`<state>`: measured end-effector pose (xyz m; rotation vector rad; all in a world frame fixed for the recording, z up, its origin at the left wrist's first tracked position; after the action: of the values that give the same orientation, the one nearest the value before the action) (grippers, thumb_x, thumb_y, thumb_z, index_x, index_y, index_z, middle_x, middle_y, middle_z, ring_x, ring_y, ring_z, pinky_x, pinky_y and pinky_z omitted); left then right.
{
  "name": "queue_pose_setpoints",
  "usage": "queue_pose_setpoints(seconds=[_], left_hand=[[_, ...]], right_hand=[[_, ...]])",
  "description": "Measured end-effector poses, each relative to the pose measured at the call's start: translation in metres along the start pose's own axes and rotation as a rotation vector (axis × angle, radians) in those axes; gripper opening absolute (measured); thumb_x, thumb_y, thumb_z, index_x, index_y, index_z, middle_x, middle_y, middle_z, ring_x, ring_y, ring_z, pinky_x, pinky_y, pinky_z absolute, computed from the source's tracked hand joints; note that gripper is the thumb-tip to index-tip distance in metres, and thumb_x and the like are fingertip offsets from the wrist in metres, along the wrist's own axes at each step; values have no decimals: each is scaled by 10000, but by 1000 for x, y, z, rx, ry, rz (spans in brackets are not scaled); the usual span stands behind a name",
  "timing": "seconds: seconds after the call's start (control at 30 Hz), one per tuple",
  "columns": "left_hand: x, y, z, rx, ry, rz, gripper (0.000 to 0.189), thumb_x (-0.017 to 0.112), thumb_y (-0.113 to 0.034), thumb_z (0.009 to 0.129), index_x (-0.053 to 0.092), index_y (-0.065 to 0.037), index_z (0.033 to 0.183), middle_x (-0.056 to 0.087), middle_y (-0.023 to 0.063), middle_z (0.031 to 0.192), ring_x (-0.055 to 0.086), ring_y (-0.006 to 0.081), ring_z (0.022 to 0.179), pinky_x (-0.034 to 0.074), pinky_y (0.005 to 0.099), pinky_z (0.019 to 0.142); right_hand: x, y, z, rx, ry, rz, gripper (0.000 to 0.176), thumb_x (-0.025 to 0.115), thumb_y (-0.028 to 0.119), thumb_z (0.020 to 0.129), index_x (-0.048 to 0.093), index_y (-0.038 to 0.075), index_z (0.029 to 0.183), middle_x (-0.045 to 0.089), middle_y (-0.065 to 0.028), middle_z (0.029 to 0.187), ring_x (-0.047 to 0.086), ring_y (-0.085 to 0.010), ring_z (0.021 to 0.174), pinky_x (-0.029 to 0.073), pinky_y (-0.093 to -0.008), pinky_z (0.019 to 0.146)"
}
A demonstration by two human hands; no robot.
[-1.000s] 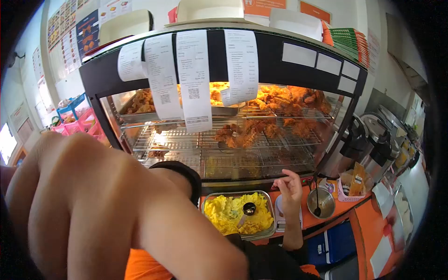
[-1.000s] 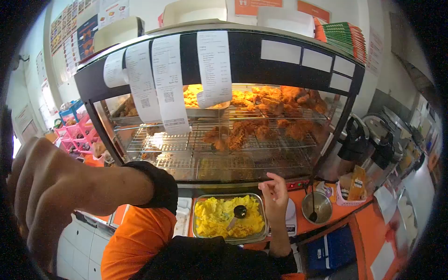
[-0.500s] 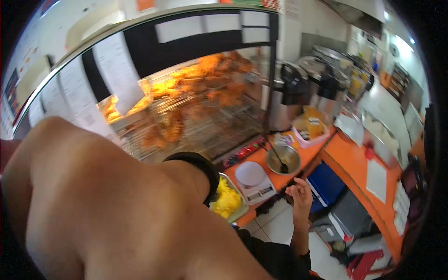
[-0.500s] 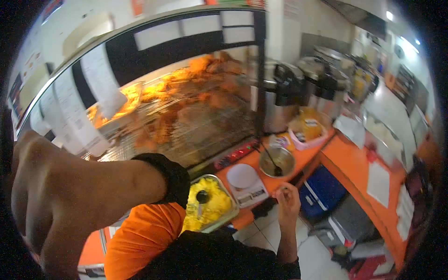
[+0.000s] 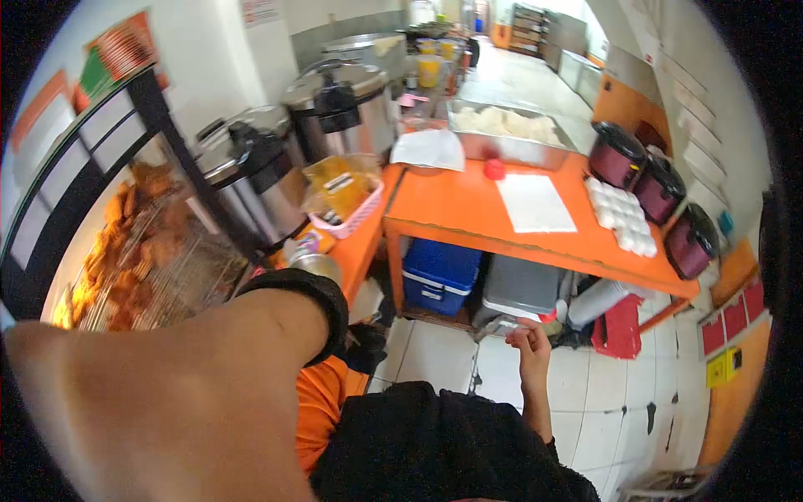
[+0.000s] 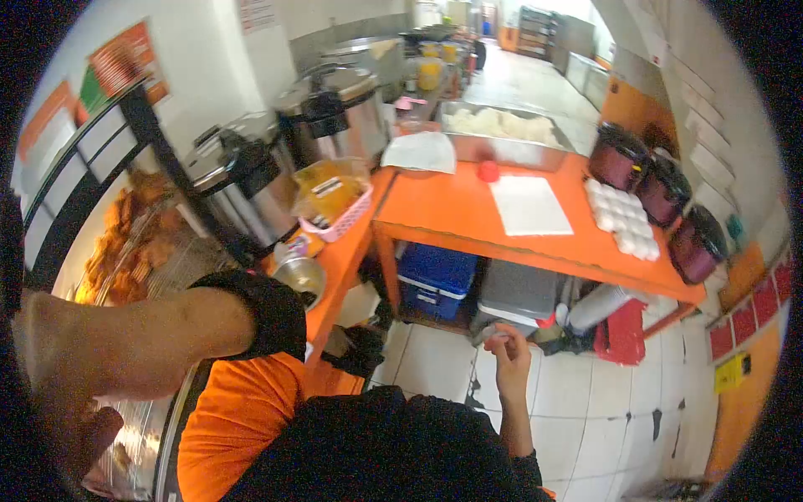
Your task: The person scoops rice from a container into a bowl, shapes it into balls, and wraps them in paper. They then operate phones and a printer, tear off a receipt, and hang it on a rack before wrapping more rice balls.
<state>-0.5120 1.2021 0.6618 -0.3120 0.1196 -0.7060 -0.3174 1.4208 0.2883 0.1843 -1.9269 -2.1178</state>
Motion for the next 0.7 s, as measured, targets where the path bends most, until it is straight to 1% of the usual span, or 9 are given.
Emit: queue_pose_setpoints(seconds=[0.07, 0.2, 0.3, 0.4, 0.5, 0.57, 0.63, 0.67, 0.7], left_hand=[[-15, 25, 7, 2, 1, -55, 256, 483, -322, 941, 535, -103, 818, 515, -3, 733, 522, 135, 660, 420, 322, 799], [-37, 65, 18, -8, 29, -168, 247, 502, -316, 936, 543, -97, 830, 527, -1, 748, 534, 138, 670, 431, 310, 787], [-54, 91, 22, -9, 35, -237, 240, 516, -311, 932, 548, -92, 839, 536, 1, 758, 544, 140, 678, 440, 301, 778], [-84, 116, 24, -5, 13, -274, 235, 531, -307, 928, 554, -88, 847, 545, 3, 769, 553, 143, 686, 449, 291, 769], [-135, 145, 21, 13, -74, -224, 230, 545, -302, 924, 560, -83, 856, 555, 5, 780, 563, 145, 693, 457, 282, 759], [-193, 179, 3, -15, -257, -65, 228, 555, -299, 922, 564, -80, 862, 561, 6, 787, 569, 146, 699, 463, 276, 753], [-270, 231, -36, -152, -463, 222, 226, 564, -296, 919, 568, -77, 868, 567, 7, 794, 576, 148, 704, 469, 270, 747], [-316, 264, -66, -325, -476, 605, 225, 569, -295, 918, 570, -75, 871, 570, 8, 798, 579, 148, 706, 471, 266, 744], [-359, 294, -97, -489, -317, 1144, 219, 673, -234, 842, 591, -55, 937, 603, 49, 832, 607, 174, 789, 480, 285, 747]], right_hand=[[-27, 0, -5, 14, -102, -19, 228, 572, 123, 921, 571, 30, 1129, 622, -43, 814, 624, -147, 797, 456, -270, 719], [-67, -12, -14, 69, -260, -14, 212, 576, 111, 916, 578, 25, 1110, 626, -48, 812, 629, -146, 777, 458, -259, 716], [-86, -19, -16, 73, -324, -35, 206, 571, 109, 919, 576, 23, 1105, 633, -57, 810, 632, -147, 778, 467, -260, 717], [-96, -16, -10, 127, -399, -55, 197, 567, 106, 922, 576, 22, 1100, 643, -65, 810, 629, -144, 771, 472, -266, 719], [-104, -25, 11, 129, -422, -52, 193, 565, 117, 929, 575, 23, 1097, 650, -69, 812, 625, -140, 763, 471, -269, 722], [-106, -32, 32, 119, -419, -77, 195, 551, 114, 933, 581, 21, 1101, 650, -65, 806, 627, -138, 752, 482, -268, 706], [-107, -36, 62, 101, -417, -99, 195, 546, 113, 934, 584, 20, 1100, 650, -63, 804, 629, -138, 745, 489, -267, 699], [-106, -38, 78, 97, -414, -110, 193, 549, 113, 932, 585, 20, 1097, 651, -62, 806, 629, -138, 745, 490, -267, 699], [-104, -40, 96, 94, -409, -122, 192, 551, 113, 931, 586, 20, 1094, 651, -61, 807, 629, -138, 744, 491, -267, 699]])
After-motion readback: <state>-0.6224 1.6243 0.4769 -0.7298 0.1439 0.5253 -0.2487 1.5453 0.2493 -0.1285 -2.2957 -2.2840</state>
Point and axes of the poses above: each hand's wrist, its own z-axis towards the middle knuckle, its own x-axis out of the palm, y = z × x, the point moved 4 cm from there along z, towards the middle knuckle
